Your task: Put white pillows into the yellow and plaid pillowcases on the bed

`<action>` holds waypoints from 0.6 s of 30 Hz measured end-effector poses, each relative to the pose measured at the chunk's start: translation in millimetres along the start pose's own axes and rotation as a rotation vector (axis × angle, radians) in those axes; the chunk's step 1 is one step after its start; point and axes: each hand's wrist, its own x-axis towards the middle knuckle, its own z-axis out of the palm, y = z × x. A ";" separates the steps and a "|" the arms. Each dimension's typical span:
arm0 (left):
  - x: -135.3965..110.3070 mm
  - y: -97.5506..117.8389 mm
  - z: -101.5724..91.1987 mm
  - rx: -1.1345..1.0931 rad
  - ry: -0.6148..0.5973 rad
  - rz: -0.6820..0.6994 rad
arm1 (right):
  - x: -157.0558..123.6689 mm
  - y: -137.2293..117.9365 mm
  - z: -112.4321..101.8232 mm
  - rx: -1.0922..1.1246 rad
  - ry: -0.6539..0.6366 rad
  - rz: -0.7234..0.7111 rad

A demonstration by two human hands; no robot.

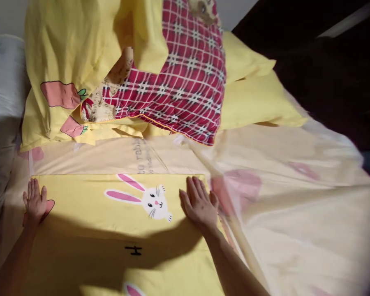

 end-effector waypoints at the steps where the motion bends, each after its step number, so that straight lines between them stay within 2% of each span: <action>1: -5.1 4.1 -0.7 0.005 0.040 0.037 | -5.2 -9.9 -1.0 -0.009 0.034 0.038; 2: -12.9 7.5 -1.3 0.007 0.084 0.084 | -12.9 -21.4 -2.1 -0.012 0.060 0.048; 4: -36.2 8.9 -2.3 -0.004 0.127 0.192 | -35.5 -43.0 -3.8 0.006 0.040 -0.075; 6: -64.2 0.0 -3.0 -0.031 0.070 0.275 | -62.4 -52.2 -4.6 0.032 -0.061 -0.292; 7: -77.1 -8.3 -3.3 -0.039 0.030 0.288 | -74.6 -49.2 -5.2 0.033 -0.109 -0.350; 8: -87.9 -18.1 -3.4 -0.042 0.001 0.281 | -84.6 -40.9 -6.1 0.023 -0.133 -0.343; 10: -100.4 -38.9 -2.9 -0.031 -0.004 0.231 | -97.3 -11.9 -9.5 -0.015 -0.105 -0.180; 12: -101.1 -54.3 -1.4 -0.008 0.015 0.199 | -104.1 20.7 -14.7 -0.038 -0.067 -0.020; 14: -95.2 -59.2 -0.3 0.015 0.025 0.219 | -113.3 39.1 -20.3 -0.054 -0.030 0.068; 16: -92.1 -54.4 -1.0 0.034 0.078 0.221 | -131.4 33.8 -24.0 -0.072 0.030 0.095; 18: -102.1 -46.5 -2.9 0.019 0.158 0.188 | -159.4 10.3 -24.3 -0.070 0.049 0.013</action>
